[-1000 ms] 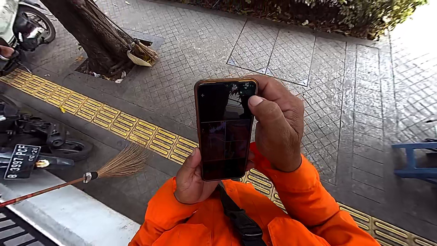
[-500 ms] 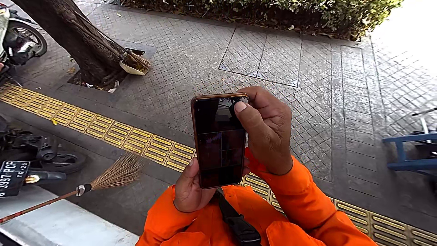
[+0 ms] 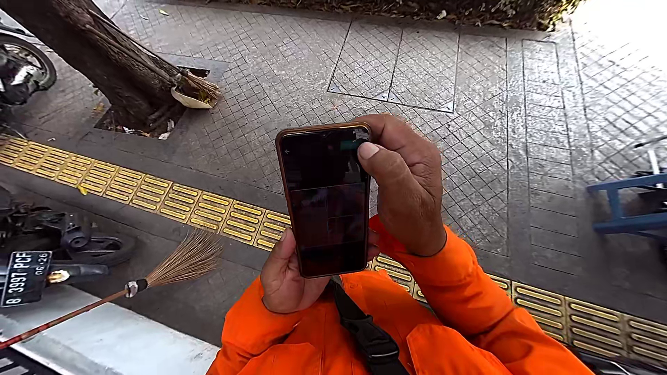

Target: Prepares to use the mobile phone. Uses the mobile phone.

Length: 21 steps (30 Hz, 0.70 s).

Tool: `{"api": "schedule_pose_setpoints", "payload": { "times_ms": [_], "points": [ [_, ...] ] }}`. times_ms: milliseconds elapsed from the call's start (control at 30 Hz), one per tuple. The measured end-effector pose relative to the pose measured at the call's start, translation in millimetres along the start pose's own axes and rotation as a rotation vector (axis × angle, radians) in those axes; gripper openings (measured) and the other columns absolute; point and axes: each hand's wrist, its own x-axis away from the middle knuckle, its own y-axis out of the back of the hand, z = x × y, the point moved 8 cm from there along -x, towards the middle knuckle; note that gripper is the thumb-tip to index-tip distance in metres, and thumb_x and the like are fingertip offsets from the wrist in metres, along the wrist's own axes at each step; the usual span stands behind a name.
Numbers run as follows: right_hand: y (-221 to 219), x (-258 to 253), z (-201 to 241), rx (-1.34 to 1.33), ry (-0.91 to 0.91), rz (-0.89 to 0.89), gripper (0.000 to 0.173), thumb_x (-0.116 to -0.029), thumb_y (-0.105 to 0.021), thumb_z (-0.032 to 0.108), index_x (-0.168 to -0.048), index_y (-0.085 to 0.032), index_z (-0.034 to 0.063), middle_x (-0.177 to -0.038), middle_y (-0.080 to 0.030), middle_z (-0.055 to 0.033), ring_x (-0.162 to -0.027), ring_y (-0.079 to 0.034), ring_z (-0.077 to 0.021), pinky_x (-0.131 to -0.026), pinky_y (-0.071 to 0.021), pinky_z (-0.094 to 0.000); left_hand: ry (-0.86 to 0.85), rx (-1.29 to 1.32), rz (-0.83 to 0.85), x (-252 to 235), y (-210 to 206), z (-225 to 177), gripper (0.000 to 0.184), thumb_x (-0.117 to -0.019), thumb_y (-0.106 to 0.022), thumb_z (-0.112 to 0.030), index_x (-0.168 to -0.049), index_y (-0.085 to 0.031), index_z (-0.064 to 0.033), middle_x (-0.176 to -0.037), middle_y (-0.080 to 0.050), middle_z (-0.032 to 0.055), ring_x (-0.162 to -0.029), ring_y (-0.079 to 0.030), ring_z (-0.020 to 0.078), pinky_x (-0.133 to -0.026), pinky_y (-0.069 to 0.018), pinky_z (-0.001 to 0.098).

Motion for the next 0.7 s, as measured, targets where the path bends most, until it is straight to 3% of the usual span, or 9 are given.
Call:
{"api": "schedule_pose_setpoints", "payload": {
  "times_ms": [267, 433, 533, 700],
  "points": [
    [-5, 4, -4, -0.054, -0.035, 0.008, 0.035, -0.1014, -0.038, 0.006, -0.127, -0.056, -0.0101, -0.096, -0.067, -0.0092, -0.081, -0.067, -0.0099, -0.069, -0.0595, -0.0245, -0.012, -0.003, 0.015, 1, -3, -4, 0.053, -0.1028, -0.052, -0.043, -0.139, -0.059, -0.0046, -0.137, -0.06, 0.0256, -0.129, -0.057, 0.0419, -0.112, -0.042, 0.0568],
    [-17, 10, -9, -0.097, -0.071, 0.058, 0.04, -0.1002, -0.041, 0.006, -0.136, -0.048, -0.0105, -0.102, -0.069, -0.0105, -0.085, -0.07, -0.0116, -0.074, -0.0619, -0.0276, -0.102, -0.005, 0.009, 2, -4, -15, 0.046, -0.1047, -0.052, -0.036, -0.137, -0.061, -0.0041, -0.136, -0.063, 0.0196, -0.131, -0.058, 0.0349, -0.115, -0.0422, 0.0534],
    [-22, 13, -12, -0.114, -0.089, 0.085, 0.044, -0.0999, -0.043, 0.007, -0.141, -0.045, -0.0098, -0.107, -0.07, -0.0115, -0.09, -0.071, -0.0133, -0.077, -0.0626, -0.0294, -0.162, -0.034, -0.053, 6, 5, -20, 0.043, -0.1044, -0.052, -0.036, -0.132, -0.065, -0.0058, -0.129, -0.068, 0.0138, -0.125, -0.062, 0.0257, -0.11, -0.0461, 0.0463],
    [-25, 13, -16, -0.127, -0.107, 0.08, 0.042, -0.0992, -0.045, 0.006, -0.14, -0.046, -0.0054, -0.103, -0.07, -0.0087, -0.085, -0.071, -0.012, -0.073, -0.0625, -0.0276, -0.146, -0.002, -0.008, 3, 3, -23, 0.045, -0.1051, -0.051, -0.035, -0.134, -0.064, -0.0037, -0.132, -0.066, 0.0173, -0.129, -0.061, 0.0301, -0.112, -0.0449, 0.0493]
  ]
}}
